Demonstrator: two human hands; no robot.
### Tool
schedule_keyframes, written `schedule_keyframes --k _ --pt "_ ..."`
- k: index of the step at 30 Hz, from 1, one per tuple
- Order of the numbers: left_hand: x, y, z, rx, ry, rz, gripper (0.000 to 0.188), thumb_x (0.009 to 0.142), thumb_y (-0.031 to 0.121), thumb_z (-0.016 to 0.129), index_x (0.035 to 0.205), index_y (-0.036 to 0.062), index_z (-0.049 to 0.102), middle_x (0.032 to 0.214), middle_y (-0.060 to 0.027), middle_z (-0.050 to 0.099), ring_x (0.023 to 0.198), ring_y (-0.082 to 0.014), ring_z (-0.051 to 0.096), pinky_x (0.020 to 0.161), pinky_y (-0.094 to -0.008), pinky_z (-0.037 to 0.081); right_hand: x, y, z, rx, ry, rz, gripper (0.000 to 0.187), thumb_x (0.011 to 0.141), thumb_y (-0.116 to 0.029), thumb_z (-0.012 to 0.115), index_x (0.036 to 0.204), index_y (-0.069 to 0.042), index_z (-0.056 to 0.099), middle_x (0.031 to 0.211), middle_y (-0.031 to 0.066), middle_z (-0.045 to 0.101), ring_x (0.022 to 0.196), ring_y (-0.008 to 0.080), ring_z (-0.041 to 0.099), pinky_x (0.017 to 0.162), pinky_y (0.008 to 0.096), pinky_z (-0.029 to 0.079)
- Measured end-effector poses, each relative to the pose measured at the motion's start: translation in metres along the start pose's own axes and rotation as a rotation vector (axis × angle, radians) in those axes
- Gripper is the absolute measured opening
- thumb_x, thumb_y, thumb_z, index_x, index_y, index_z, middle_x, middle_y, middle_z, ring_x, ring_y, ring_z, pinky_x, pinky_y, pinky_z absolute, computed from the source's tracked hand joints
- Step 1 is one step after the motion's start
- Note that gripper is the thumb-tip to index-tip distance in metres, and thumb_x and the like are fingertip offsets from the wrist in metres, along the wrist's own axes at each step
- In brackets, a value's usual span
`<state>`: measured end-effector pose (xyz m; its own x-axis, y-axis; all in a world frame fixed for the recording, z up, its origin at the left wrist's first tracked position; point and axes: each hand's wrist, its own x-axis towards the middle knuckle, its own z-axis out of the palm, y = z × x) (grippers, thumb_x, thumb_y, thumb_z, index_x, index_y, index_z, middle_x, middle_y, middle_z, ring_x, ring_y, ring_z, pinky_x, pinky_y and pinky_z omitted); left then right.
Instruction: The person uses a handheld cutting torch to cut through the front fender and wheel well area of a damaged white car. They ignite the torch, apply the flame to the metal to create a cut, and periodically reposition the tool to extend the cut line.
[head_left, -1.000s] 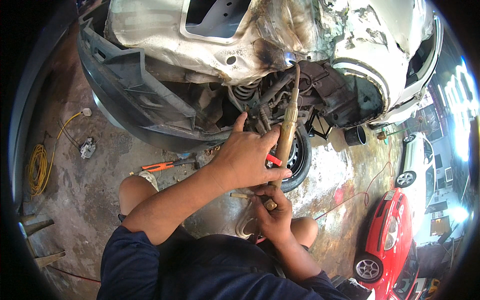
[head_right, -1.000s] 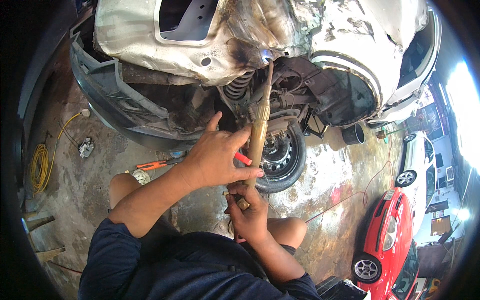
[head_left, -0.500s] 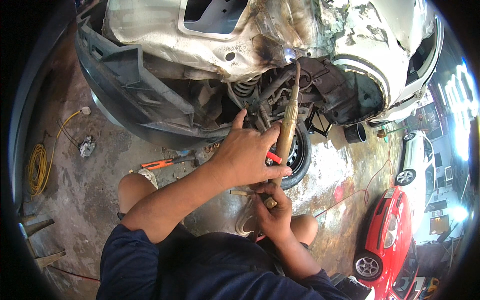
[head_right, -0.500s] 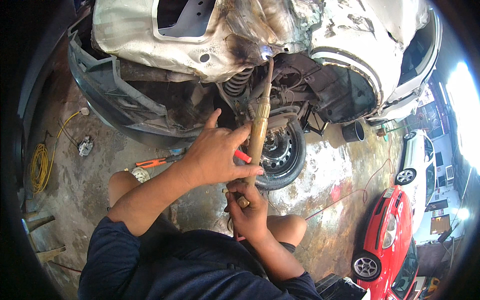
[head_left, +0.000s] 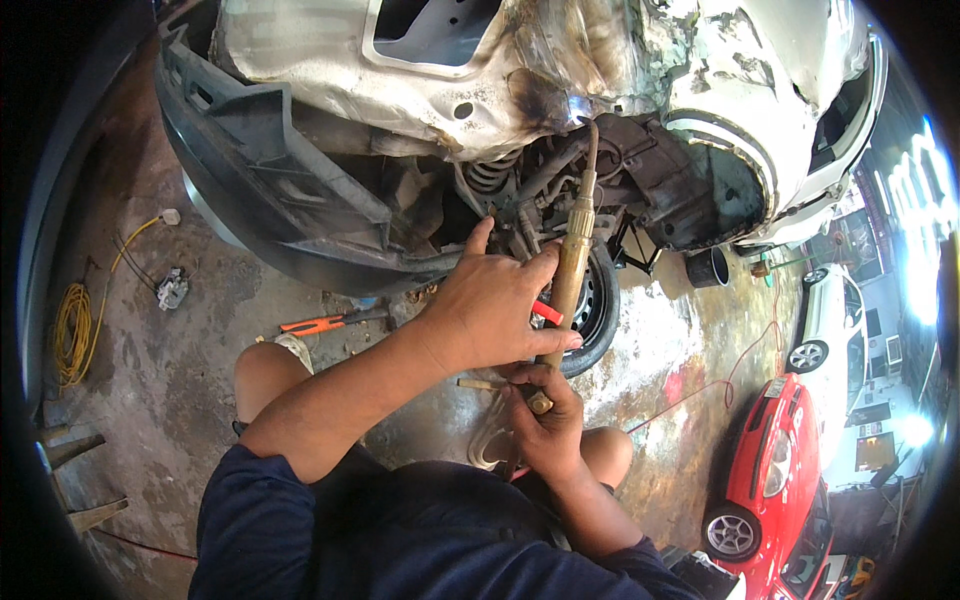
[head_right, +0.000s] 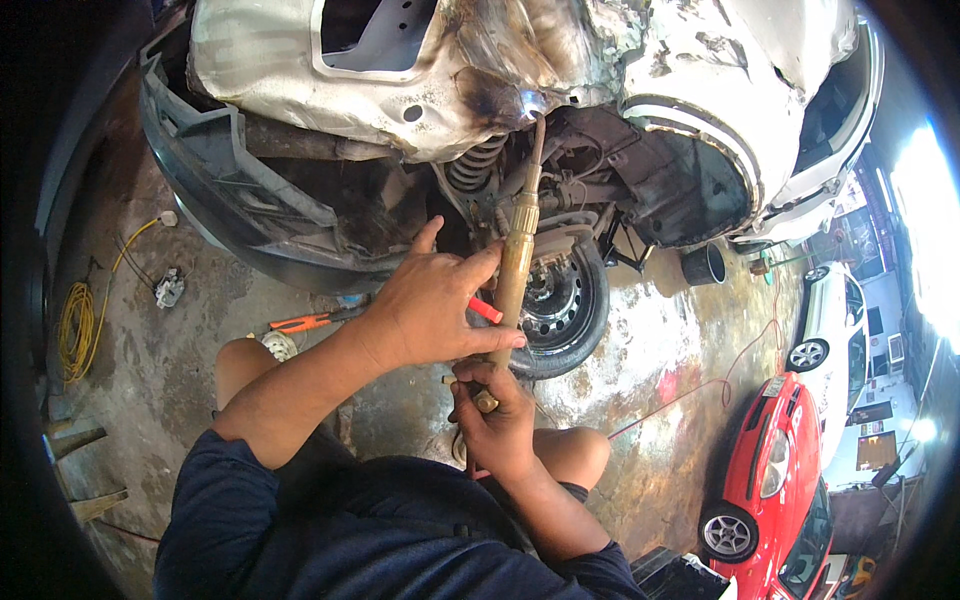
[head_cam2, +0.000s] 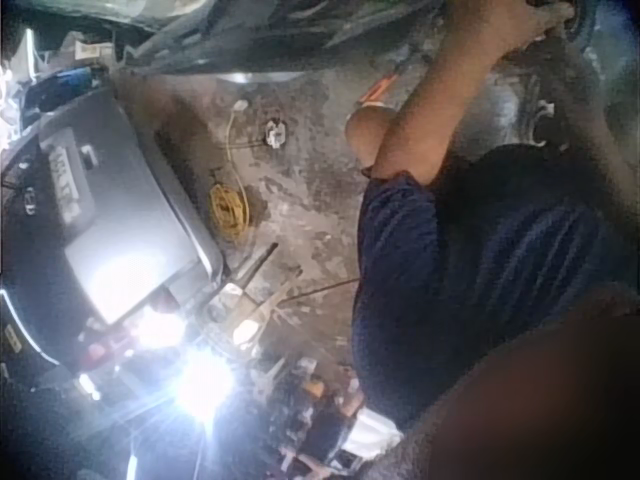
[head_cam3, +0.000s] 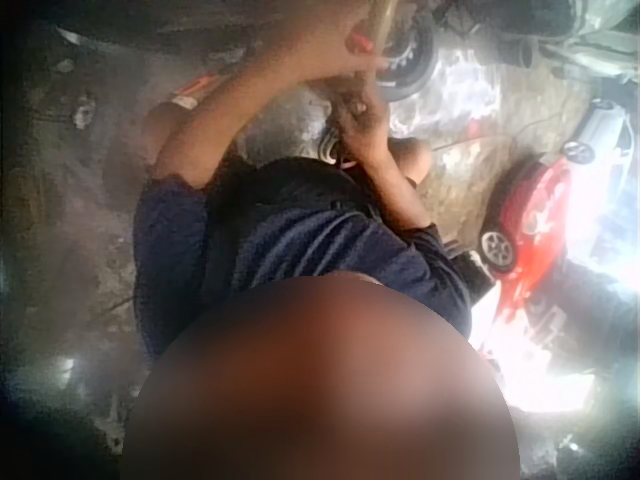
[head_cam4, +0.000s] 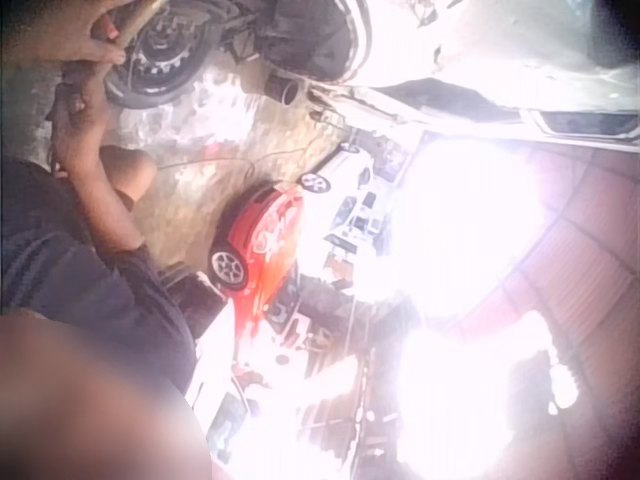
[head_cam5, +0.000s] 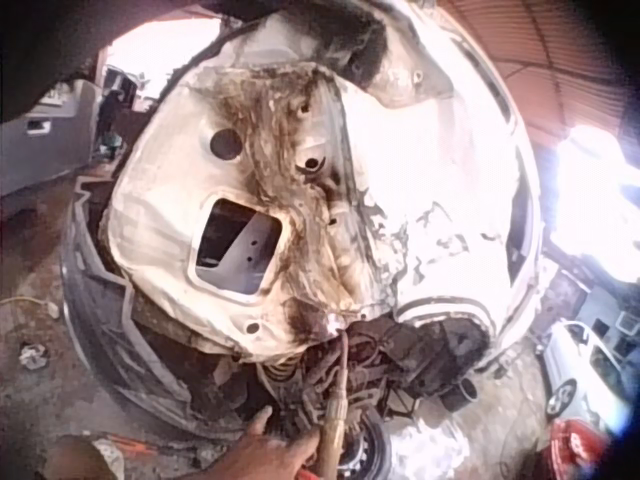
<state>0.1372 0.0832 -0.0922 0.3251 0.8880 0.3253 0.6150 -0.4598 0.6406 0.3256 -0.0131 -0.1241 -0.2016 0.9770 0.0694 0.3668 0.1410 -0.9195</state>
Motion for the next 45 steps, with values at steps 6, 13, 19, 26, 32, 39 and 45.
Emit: schedule_keyframes --k 6,13,19,26,32,39,45 --pt "0.0004 0.0004 0.0002 0.029 -0.013 0.0 0.106 0.084 0.07 0.082 0.154 -0.0042 0.051 0.082 -0.0197 0.076 0.094 -0.0397 0.079 0.13 -0.0651 0.023 0.0009 -0.0009 -0.0019 -0.037 -0.001 -0.062 0.014 0.099 0.007 0.072 0.112 0.001 0.069 0.104 0.0053 0.073 0.09 0.009 0.064 0.079 0.0266 0.053" --pt "0.0015 -0.0003 0.001 0.059 0.01 0.001 0.108 0.084 0.071 0.081 0.154 -0.0049 0.051 0.083 -0.0203 0.076 0.093 -0.0405 0.078 0.129 -0.065 0.026 0.0033 -0.0036 0.001 0.016 0.003 -0.026 0.015 0.099 0.005 0.073 0.113 0.002 0.069 0.105 0.0064 0.074 0.093 0.0112 0.065 0.082 0.0269 0.053" --pt "0.0011 0.0009 -0.0019 0.005 -0.039 -0.024 0.107 0.083 0.07 0.083 0.154 -0.0045 0.052 0.084 -0.0205 0.076 0.092 -0.0406 0.078 0.128 -0.0645 0.027 0.0026 -0.0001 -0.0011 -0.012 -0.016 -0.043 0.016 0.098 0.006 0.072 0.114 0.002 0.069 0.108 0.0077 0.074 0.095 0.0122 0.066 0.085 0.0279 0.053" --pt "0.0008 0.0041 -0.0023 0.045 -0.028 -0.021 0.107 0.082 0.067 0.085 0.154 -0.0043 0.051 0.083 -0.0195 0.076 0.09 -0.0396 0.078 0.127 -0.0636 0.029 -0.0005 0.0053 0.0002 -0.003 0.005 -0.038 0.017 0.098 0.007 0.07 0.114 0.002 0.069 0.11 0.0076 0.075 0.096 0.0117 0.067 0.086 0.0277 0.054" --pt "0.0029 0.0042 -0.0042 0.03 -0.042 -0.033 0.108 0.082 0.069 0.084 0.155 -0.0046 0.051 0.082 -0.0202 0.076 0.091 -0.0394 0.078 0.127 -0.0629 0.03 0.0012 -0.0014 0.0 -0.002 0.0 0.041 0.016 0.098 0.008 0.07 0.113 0.002 0.069 0.108 0.0067 0.075 0.096 0.0107 0.066 0.086 0.0274 0.054" --pt "0.0033 0.0038 -0.0057 0.044 -0.027 -0.042 0.109 0.082 0.068 0.084 0.155 -0.0048 0.05 0.081 -0.0193 0.076 0.091 -0.0392 0.078 0.126 -0.0634 0.03 0.0059 0.0021 -0.0004 -0.029 0.0 -0.035 0.016 0.098 0.008 0.07 0.113 0.002 0.069 0.11 0.0085 0.075 0.097 0.0115 0.067 0.087 0.0281 0.054" --pt "0.002 0.0033 -0.0045 0.001 -0.054 -0.036 0.106 0.081 0.066 0.086 0.152 -0.0043 0.052 0.081 -0.0191 0.076 0.089 -0.0387 0.078 0.126 -0.0637 0.03 0.0016 0.0054 -0.004 -0.037 -0.032 -0.071 0.018 0.098 0.007 0.07 0.115 0.003 0.069 0.114 0.0108 0.076 0.1 0.0138 0.069 0.089 0.0298 0.055"
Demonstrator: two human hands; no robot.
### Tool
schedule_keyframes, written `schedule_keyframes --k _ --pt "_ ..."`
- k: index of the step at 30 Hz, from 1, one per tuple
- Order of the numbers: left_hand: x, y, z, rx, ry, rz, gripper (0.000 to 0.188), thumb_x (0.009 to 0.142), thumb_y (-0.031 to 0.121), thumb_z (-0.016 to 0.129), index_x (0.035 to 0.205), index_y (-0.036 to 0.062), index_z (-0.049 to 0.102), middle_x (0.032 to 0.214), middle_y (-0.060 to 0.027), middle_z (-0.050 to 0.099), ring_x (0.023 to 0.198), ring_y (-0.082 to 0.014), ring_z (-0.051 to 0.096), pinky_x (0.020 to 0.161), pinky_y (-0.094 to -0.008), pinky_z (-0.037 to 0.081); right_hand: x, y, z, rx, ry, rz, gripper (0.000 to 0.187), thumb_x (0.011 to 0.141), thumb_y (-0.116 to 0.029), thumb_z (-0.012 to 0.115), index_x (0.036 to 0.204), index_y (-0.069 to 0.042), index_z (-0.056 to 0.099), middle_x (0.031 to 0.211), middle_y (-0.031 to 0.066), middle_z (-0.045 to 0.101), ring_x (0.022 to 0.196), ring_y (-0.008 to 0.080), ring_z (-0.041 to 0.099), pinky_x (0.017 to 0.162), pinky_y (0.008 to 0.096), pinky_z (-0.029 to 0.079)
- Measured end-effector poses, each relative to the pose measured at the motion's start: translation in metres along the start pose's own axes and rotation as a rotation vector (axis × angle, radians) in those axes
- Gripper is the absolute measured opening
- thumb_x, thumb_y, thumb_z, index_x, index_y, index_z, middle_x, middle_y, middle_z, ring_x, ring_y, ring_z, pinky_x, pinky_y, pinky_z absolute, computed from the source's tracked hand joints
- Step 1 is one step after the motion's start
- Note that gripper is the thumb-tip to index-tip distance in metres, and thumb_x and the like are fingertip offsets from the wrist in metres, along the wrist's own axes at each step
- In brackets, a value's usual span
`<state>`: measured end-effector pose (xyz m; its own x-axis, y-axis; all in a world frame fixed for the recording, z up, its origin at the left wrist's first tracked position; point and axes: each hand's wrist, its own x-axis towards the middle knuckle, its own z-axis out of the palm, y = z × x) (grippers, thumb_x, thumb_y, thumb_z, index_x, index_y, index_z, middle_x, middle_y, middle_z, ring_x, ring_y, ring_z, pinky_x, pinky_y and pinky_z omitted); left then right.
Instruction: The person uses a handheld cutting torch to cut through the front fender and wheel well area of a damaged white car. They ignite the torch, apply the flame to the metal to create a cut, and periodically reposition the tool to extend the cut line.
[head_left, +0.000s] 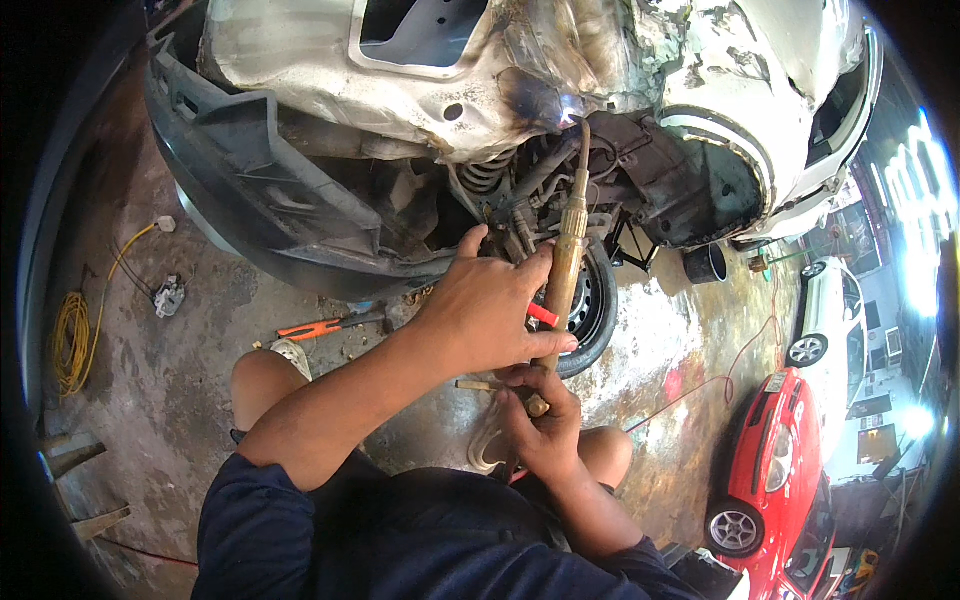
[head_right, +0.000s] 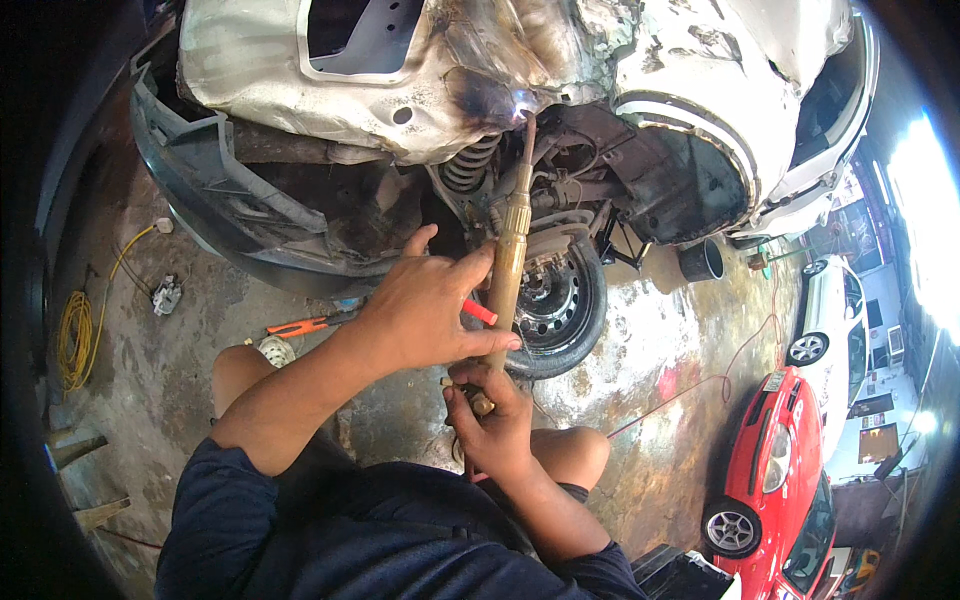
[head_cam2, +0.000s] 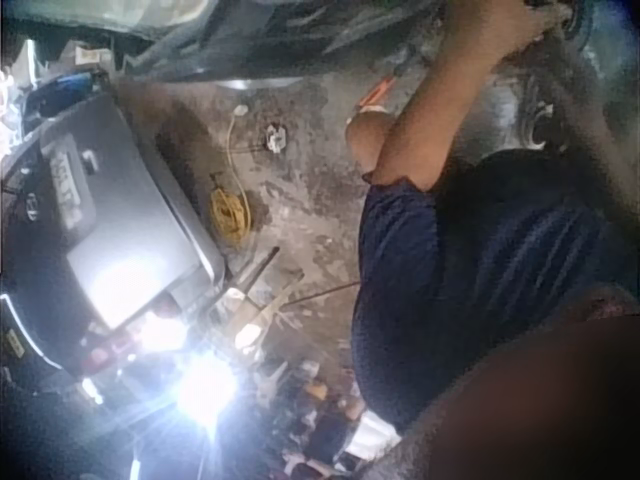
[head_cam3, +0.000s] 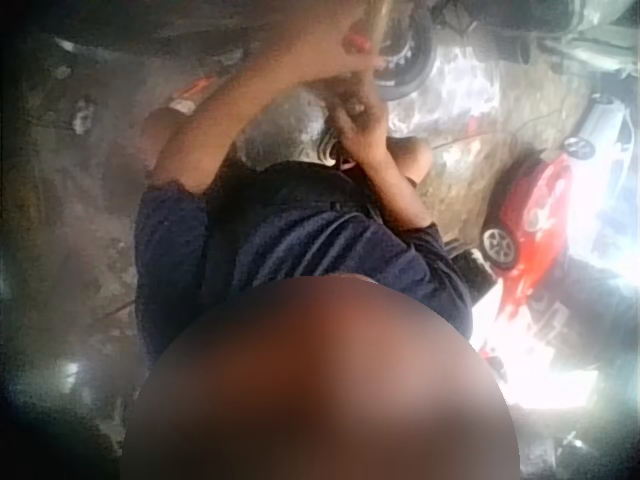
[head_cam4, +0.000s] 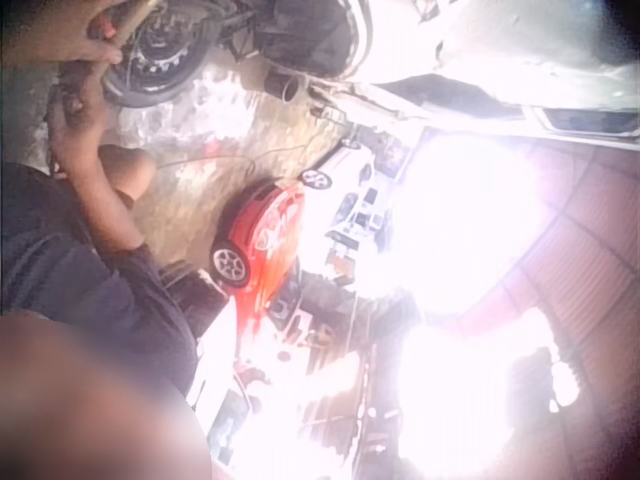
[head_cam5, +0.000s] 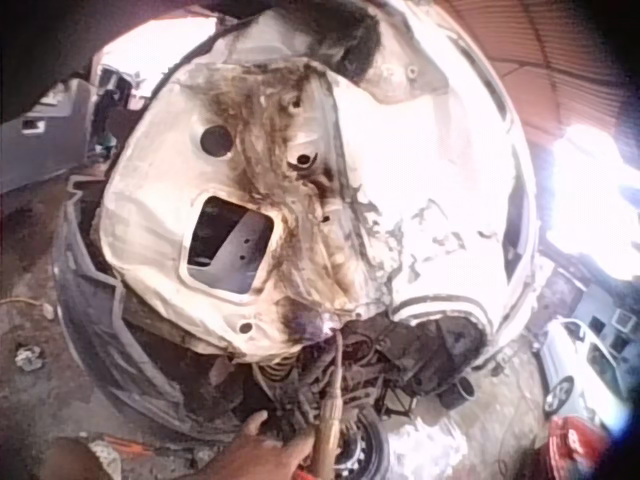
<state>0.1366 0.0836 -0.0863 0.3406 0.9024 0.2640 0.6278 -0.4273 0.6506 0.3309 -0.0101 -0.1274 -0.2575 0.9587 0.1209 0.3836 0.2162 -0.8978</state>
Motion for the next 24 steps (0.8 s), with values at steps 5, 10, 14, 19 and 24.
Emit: schedule_keyframes --k 5,10,14,19,24 --pt "-0.0001 0.0019 0.001 0.042 0.009 0.003 0.107 0.081 0.067 0.086 0.154 -0.0042 0.05 0.082 -0.0189 0.076 0.089 -0.0387 0.078 0.126 -0.0636 0.031 -0.0015 -0.0006 -0.0007 0.013 0.006 0.011 0.018 0.099 0.006 0.07 0.116 0.003 0.069 0.113 0.011 0.076 0.1 0.0138 0.069 0.089 0.0299 0.055" --pt "0.0009 0.0029 -0.0003 0.053 0.004 -0.01 0.108 0.082 0.068 0.084 0.156 -0.0037 0.049 0.083 -0.0196 0.076 0.091 -0.0397 0.078 0.126 -0.0623 0.031 0.0001 0.0004 0.0006 0.007 0.027 -0.011 0.015 0.101 0.005 0.07 0.116 0.003 0.069 0.106 0.0076 0.075 0.092 0.011 0.067 0.082 0.0275 0.054" --pt "0.0022 0.0017 0.0004 0.053 0.013 -0.01 0.11 0.082 0.069 0.084 0.156 -0.0038 0.048 0.083 -0.0201 0.076 0.092 -0.0399 0.078 0.126 -0.0609 0.032 0.0016 -0.0003 0.0017 0.034 0.031 0.006 0.013 0.102 0.003 0.069 0.115 0.003 0.069 0.101 0.0047 0.074 0.086 0.0083 0.064 0.076 0.0255 0.052" --pt "0.0019 -0.0002 0.0003 0.03 0.014 -0.017 0.111 0.082 0.069 0.084 0.157 -0.0044 0.047 0.083 -0.0197 0.076 0.092 -0.039 0.078 0.126 -0.0609 0.031 0.0042 -0.0039 0.0026 0.055 0.021 0.01 0.013 0.102 0.003 0.069 0.116 0.003 0.07 0.1 0.0046 0.073 0.086 0.0083 0.063 0.076 0.0253 0.052" --pt "0.0015 0.0003 -0.0002 0.008 -0.004 -0.015 0.111 0.081 0.068 0.085 0.157 -0.0043 0.048 0.083 -0.0184 0.076 0.091 -0.0379 0.078 0.126 -0.0615 0.031 0.0026 -0.0058 0.0015 0.034 0.023 -0.01 0.014 0.102 0.003 0.069 0.116 0.002 0.07 0.103 0.0058 0.074 0.089 0.0096 0.065 0.08 0.026 0.053"
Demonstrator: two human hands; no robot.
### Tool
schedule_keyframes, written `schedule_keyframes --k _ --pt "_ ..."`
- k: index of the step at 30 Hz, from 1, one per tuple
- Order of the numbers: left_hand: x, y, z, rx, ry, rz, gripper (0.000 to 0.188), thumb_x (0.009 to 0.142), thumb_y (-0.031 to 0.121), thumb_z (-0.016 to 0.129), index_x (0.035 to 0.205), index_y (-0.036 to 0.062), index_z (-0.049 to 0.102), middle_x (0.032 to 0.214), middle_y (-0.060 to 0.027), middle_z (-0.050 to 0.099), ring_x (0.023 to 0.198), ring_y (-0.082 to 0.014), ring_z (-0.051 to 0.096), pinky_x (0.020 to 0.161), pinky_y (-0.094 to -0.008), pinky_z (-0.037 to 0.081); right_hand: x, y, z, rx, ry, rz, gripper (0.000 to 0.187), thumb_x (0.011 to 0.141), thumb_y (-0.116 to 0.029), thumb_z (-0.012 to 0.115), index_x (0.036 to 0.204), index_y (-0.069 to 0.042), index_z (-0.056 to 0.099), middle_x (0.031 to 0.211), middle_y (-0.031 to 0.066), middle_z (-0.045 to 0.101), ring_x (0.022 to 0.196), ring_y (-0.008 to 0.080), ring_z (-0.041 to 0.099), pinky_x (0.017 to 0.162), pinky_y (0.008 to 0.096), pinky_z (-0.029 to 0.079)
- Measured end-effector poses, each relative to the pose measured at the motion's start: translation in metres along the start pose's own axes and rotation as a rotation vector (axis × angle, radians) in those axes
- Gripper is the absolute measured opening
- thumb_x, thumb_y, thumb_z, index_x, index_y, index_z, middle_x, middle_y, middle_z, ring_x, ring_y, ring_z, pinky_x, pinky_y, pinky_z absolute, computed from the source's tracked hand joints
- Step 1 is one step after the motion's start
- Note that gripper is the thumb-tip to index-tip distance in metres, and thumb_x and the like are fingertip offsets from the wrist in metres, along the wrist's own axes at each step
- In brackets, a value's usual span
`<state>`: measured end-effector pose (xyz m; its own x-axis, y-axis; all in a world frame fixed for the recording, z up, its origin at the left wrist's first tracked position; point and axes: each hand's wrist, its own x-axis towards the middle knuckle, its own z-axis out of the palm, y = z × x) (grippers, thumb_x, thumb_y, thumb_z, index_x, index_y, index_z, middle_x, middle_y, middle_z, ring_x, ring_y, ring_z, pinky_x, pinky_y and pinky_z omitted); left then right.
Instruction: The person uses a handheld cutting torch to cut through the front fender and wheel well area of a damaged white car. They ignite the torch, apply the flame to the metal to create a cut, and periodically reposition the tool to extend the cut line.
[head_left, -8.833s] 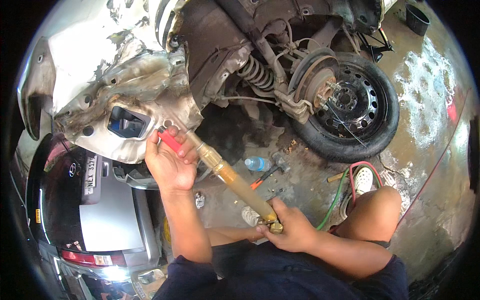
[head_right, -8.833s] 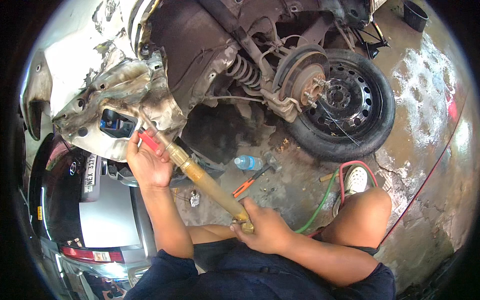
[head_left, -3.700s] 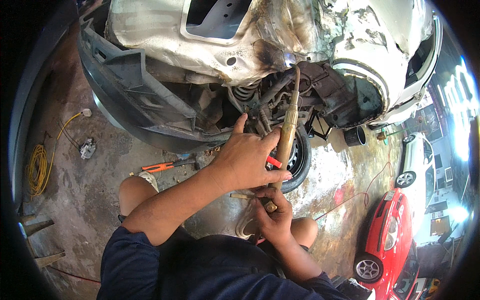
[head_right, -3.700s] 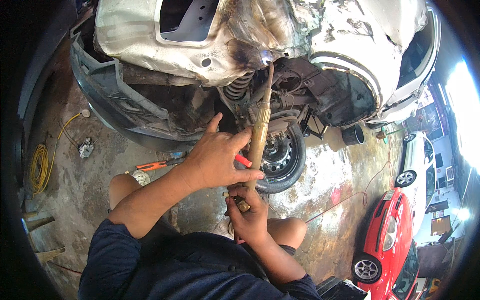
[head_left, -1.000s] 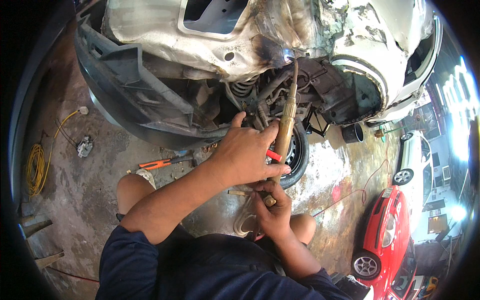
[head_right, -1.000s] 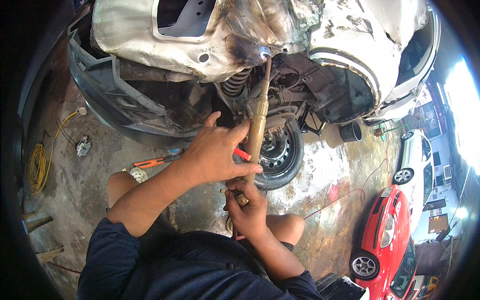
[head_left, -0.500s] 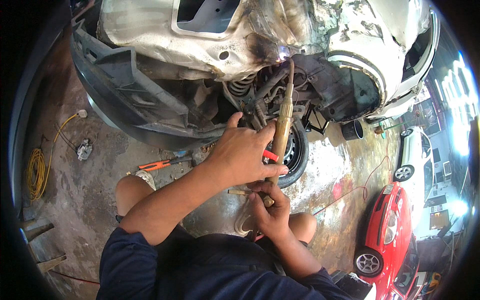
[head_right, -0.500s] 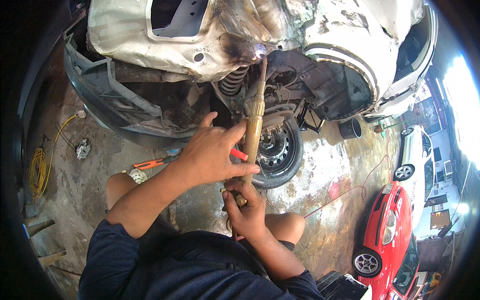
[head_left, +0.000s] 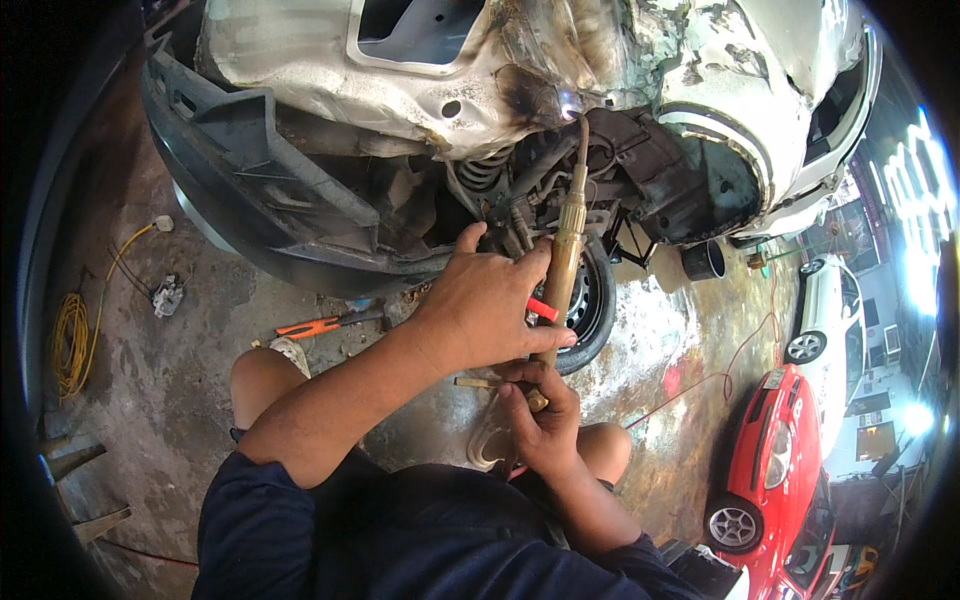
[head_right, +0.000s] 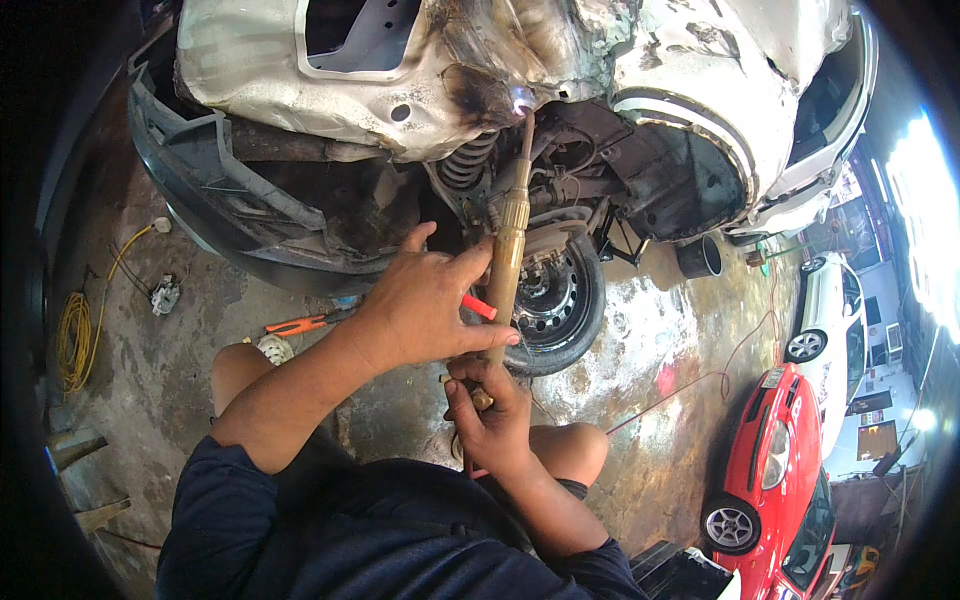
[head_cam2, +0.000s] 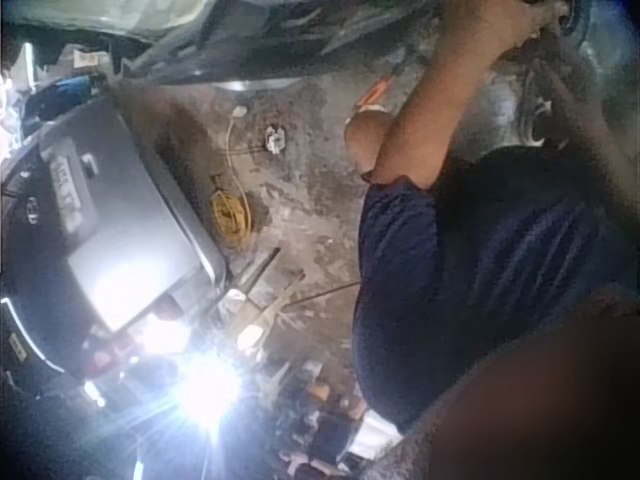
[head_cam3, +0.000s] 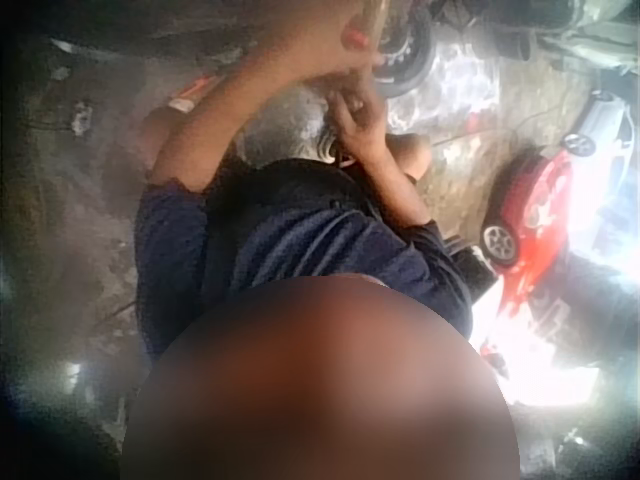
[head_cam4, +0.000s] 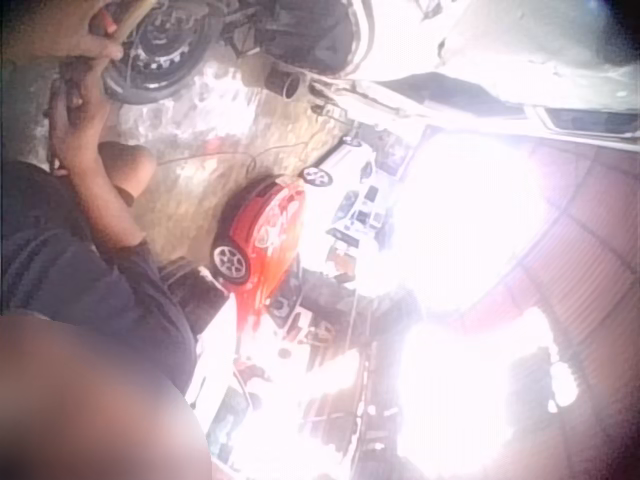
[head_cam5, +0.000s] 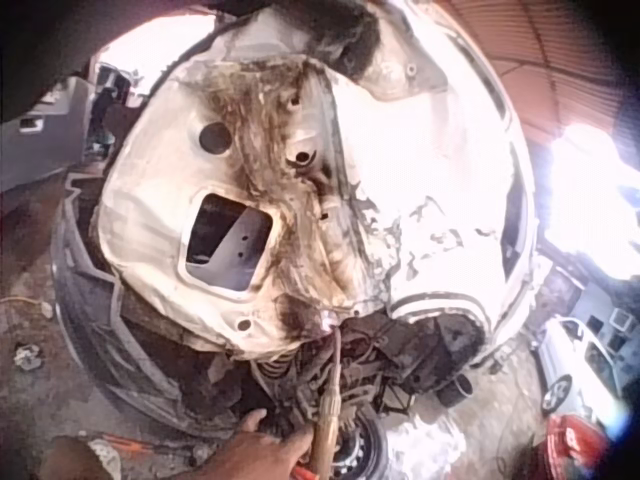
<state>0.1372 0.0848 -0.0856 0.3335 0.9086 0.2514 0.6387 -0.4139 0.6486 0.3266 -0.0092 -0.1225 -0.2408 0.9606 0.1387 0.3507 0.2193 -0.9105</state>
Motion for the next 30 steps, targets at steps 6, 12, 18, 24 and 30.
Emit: schedule_keyframes --k 6,12,18,24,30 --pt "-0.001 0.0018 0.0019 0.04 0.013 0.01 0.107 0.081 0.068 0.085 0.154 -0.0027 0.051 0.083 -0.0186 0.076 0.092 -0.0405 0.078 0.126 -0.0619 0.032 -0.0023 0.0041 0.0003 -0.01 0.012 -0.018 0.014 0.101 0.005 0.069 0.115 0.003 0.071 0.105 0.0064 0.075 0.091 0.0101 0.066 0.082 0.0265 0.053" --pt "0.001 0.0014 0.0014 0.039 0.004 -0.008 0.107 0.081 0.069 0.085 0.153 -0.0031 0.052 0.082 -0.0188 0.076 0.092 -0.0408 0.078 0.126 -0.0615 0.032 -0.0013 -0.0003 -0.0002 0.009 0.001 0.051 0.014 0.101 0.005 0.068 0.115 0.003 0.071 0.102 0.0058 0.074 0.091 0.0098 0.066 0.081 0.0269 0.053" --pt "0.0006 -0.0006 0.0016 0.004 0.039 0.013 0.11 0.081 0.068 0.085 0.155 -0.0059 0.05 0.081 -0.0184 0.075 0.09 -0.0388 0.078 0.126 -0.061 0.032 0.0023 -0.003 0.0023 0.045 0.01 0.031 0.014 0.102 0.005 0.068 0.115 0.003 0.071 0.102 0.0055 0.074 0.088 0.0094 0.065 0.078 0.0271 0.053" --pt "-0.0017 0.0001 -0.0011 -0.029 0.021 0.007 0.111 0.08 0.068 0.086 0.155 -0.0057 0.049 0.081 -0.0181 0.075 0.089 -0.0392 0.078 0.126 -0.0606 0.032 -0.0015 -0.0025 0.0009 0.028 -0.007 0.054 0.013 0.102 0.004 0.067 0.115 0.003 0.07 0.103 0.006 0.075 0.087 0.009 0.065 0.078 0.0269 0.053" --pt "-0.0028 0.0018 0.0006 0.023 0.027 0.012 0.112 0.08 0.069 0.085 0.155 -0.0059 0.05 0.081 -0.0179 0.075 0.09 -0.0381 0.078 0.127 -0.0605 0.032 -0.0039 -0.0011 0.0005 0.007 -0.006 0.028 0.013 0.102 0.004 0.068 0.114 0.002 0.07 0.106 0.0069 0.075 0.088 0.0093 0.065 0.078 0.0272 0.053"
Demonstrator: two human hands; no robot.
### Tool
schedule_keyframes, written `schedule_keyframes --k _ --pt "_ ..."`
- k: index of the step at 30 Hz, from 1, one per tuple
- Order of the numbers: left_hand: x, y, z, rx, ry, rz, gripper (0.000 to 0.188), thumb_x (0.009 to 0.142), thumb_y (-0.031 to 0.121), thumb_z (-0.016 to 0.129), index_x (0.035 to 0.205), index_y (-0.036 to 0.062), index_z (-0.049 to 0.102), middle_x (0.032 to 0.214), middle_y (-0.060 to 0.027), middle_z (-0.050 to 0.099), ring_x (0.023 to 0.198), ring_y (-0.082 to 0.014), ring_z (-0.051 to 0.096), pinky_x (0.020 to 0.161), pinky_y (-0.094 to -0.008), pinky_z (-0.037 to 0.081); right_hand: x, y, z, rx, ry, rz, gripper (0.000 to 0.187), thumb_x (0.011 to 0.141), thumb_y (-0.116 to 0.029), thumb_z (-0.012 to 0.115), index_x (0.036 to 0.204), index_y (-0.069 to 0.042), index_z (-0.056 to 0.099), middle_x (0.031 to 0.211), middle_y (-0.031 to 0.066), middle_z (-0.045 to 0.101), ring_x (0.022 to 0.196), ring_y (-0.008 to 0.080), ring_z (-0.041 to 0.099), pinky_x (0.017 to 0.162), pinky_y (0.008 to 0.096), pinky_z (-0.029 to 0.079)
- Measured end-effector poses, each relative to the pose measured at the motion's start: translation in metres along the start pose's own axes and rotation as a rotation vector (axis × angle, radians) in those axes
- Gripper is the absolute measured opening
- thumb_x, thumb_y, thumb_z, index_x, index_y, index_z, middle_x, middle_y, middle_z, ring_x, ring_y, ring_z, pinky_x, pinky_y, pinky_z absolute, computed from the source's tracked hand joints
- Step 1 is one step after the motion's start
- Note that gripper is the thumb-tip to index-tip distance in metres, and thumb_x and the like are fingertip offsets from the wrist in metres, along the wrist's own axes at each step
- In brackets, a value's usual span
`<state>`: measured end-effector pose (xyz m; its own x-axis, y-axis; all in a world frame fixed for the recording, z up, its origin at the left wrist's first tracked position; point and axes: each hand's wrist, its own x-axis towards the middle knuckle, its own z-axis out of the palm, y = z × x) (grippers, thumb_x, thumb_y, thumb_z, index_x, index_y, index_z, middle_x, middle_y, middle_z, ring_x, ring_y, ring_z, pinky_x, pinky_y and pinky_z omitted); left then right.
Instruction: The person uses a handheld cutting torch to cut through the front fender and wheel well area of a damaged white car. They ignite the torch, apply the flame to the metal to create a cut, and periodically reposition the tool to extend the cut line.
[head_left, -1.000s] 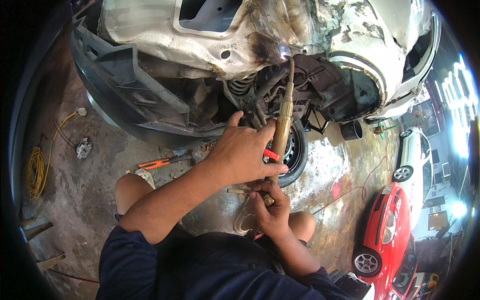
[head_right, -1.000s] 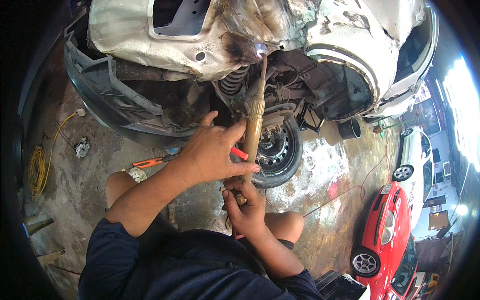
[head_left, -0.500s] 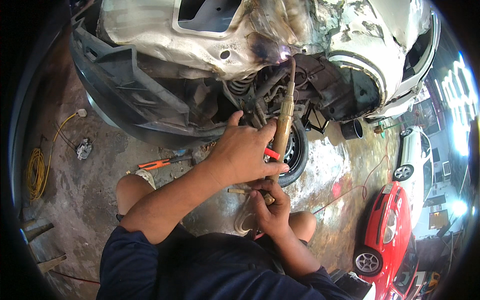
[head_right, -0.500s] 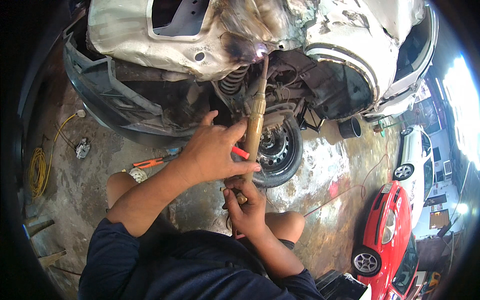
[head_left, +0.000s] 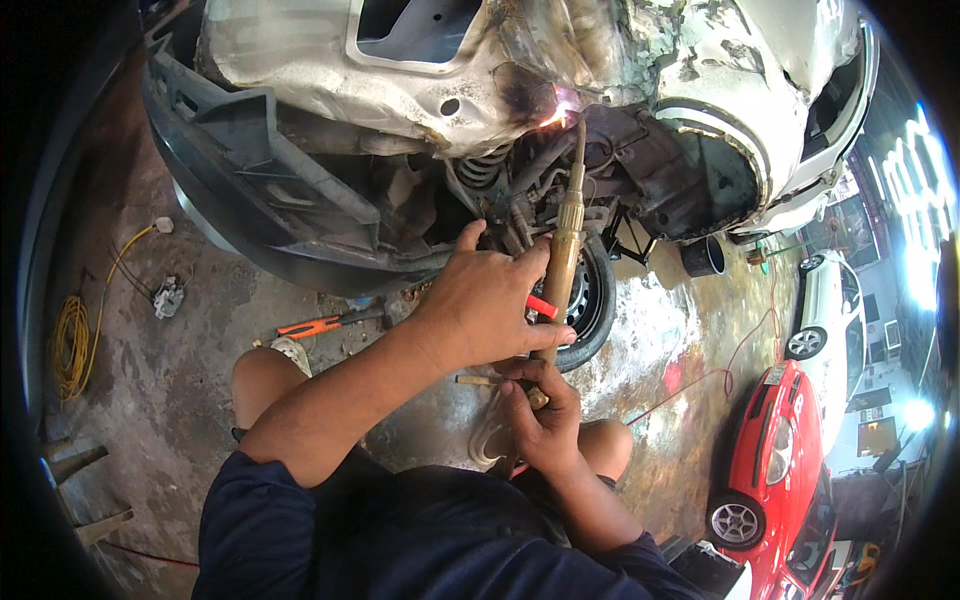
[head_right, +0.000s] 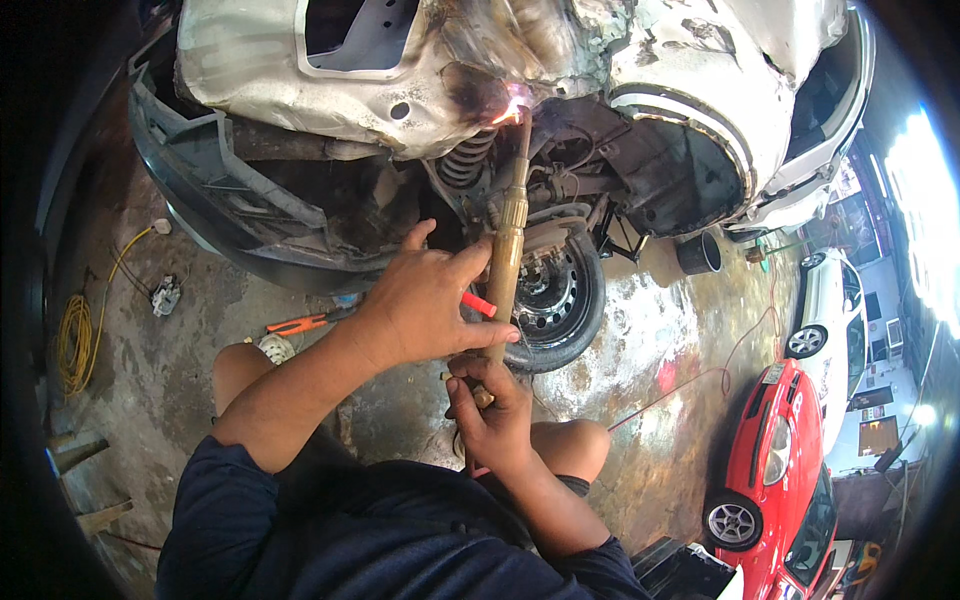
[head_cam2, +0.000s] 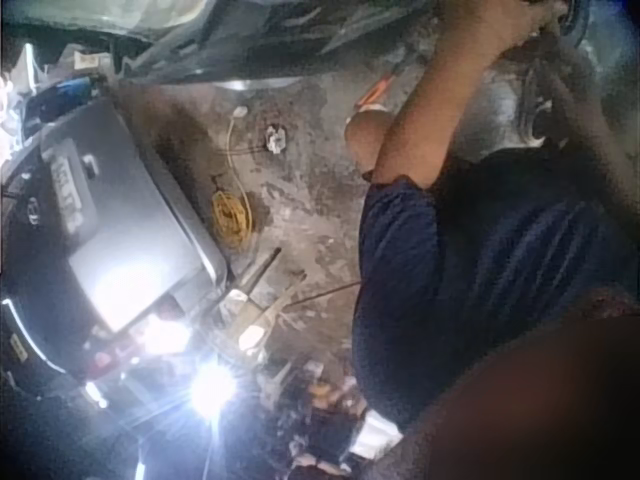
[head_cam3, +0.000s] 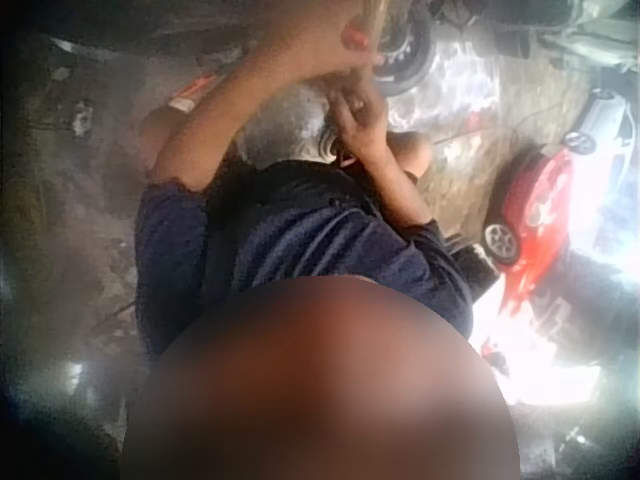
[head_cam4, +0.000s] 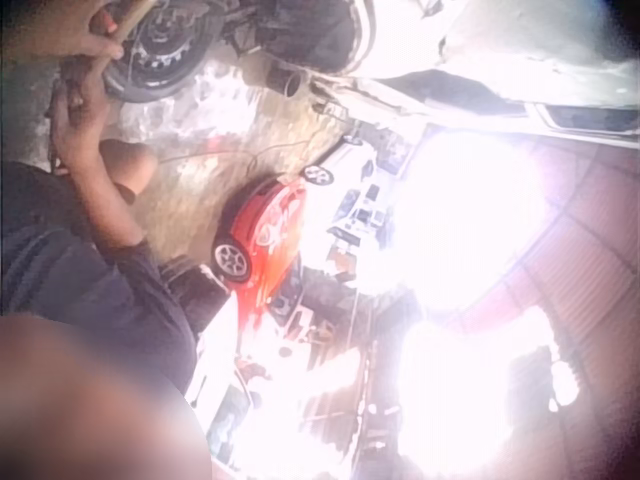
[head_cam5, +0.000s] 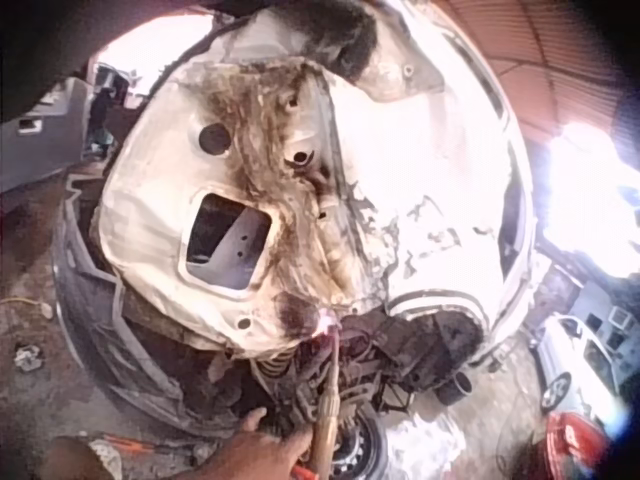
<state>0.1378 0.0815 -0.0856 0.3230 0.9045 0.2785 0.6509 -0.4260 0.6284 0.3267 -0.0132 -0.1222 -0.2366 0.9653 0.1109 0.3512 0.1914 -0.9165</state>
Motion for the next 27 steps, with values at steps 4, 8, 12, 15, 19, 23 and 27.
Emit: schedule_keyframes --k 4,8,12,15,19,23,27 --pt "0.0017 0.0004 -0.0008 0.0 -0.018 -0.019 0.112 0.08 0.069 0.085 0.156 -0.0047 0.049 0.081 -0.0178 0.075 0.09 -0.0382 0.078 0.127 -0.0613 0.032 0.0016 0.001 0.0006 -0.016 0.01 -0.034 0.012 0.102 0.004 0.068 0.114 0.002 0.07 0.105 0.0063 0.074 0.089 0.0096 0.065 0.078 0.0271 0.052" --pt "0.0037 0.0003 -0.0014 -0.019 -0.023 -0.025 0.112 0.08 0.068 0.086 0.157 -0.0043 0.048 0.082 -0.0179 0.076 0.091 -0.0381 0.078 0.127 -0.0619 0.031 0.0038 0.0004 0.0017 0.007 0.019 -0.023 0.012 0.103 0.003 0.067 0.114 0.002 0.07 0.104 0.0057 0.073 0.089 0.0092 0.064 0.078 0.0267 0.052" --pt "0.0039 -0.0008 -0.0001 -0.012 -0.014 -0.022 0.112 0.08 0.067 0.086 0.157 -0.005 0.048 0.083 -0.0179 0.076 0.092 -0.0385 0.078 0.127 -0.0619 0.031 0.0043 -0.0015 0.0009 0.027 0.013 -0.007 0.011 0.103 0.003 0.068 0.114 0.002 0.07 0.103 0.0056 0.074 0.087 0.0083 0.064 0.077 0.0262 0.052" --pt "0.0039 -0.0014 0.0001 -0.014 0.005 0.0 0.111 0.081 0.067 0.085 0.157 -0.0045 0.048 0.084 -0.0175 0.077 0.092 -0.0396 0.078 0.127 -0.0621 0.031 0.0044 -0.0014 -0.0002 0.001 0.002 -0.014 0.011 0.103 0.002 0.068 0.114 0.002 0.07 0.101 0.0054 0.074 0.087 0.0079 0.064 0.077 0.0259 0.052" --pt "0.0034 -0.001 -0.002 -0.015 -0.05 -0.02 0.111 0.081 0.068 0.085 0.156 -0.004 0.049 0.085 -0.0173 0.077 0.093 -0.0402 0.078 0.127 -0.0621 0.031 0.0044 0.0008 0.0003 -0.04 0.01 -0.043 0.011 0.103 0.002 0.069 0.114 0.001 0.07 0.101 0.0051 0.074 0.085 0.0081 0.064 0.076 0.026 0.052" --pt "0.0031 -0.0002 -0.0024 -0.009 -0.044 -0.014 0.11 0.081 0.069 0.084 0.156 -0.0038 0.049 0.086 -0.0176 0.077 0.094 -0.0403 0.078 0.127 -0.0621 0.031 0.0044 0.0002 0.001 -0.048 0.025 -0.078 0.011 0.103 0.002 0.069 0.114 0.002 0.07 0.1 0.0048 0.074 0.085 0.0085 0.064 0.076 0.0263 0.052" --pt "0.0034 -0.0003 -0.0016 -0.003 -0.032 -0.009 0.109 0.081 0.069 0.084 0.156 -0.0035 0.05 0.085 -0.0179 0.077 0.093 -0.0408 0.078 0.127 -0.062 0.031 0.0025 -0.0038 0.0008 0.006 0.019 0.022 0.011 0.103 0.002 0.07 0.114 0.002 0.07 0.1 0.005 0.074 0.085 0.0087 0.063 0.076 0.0263 0.052"
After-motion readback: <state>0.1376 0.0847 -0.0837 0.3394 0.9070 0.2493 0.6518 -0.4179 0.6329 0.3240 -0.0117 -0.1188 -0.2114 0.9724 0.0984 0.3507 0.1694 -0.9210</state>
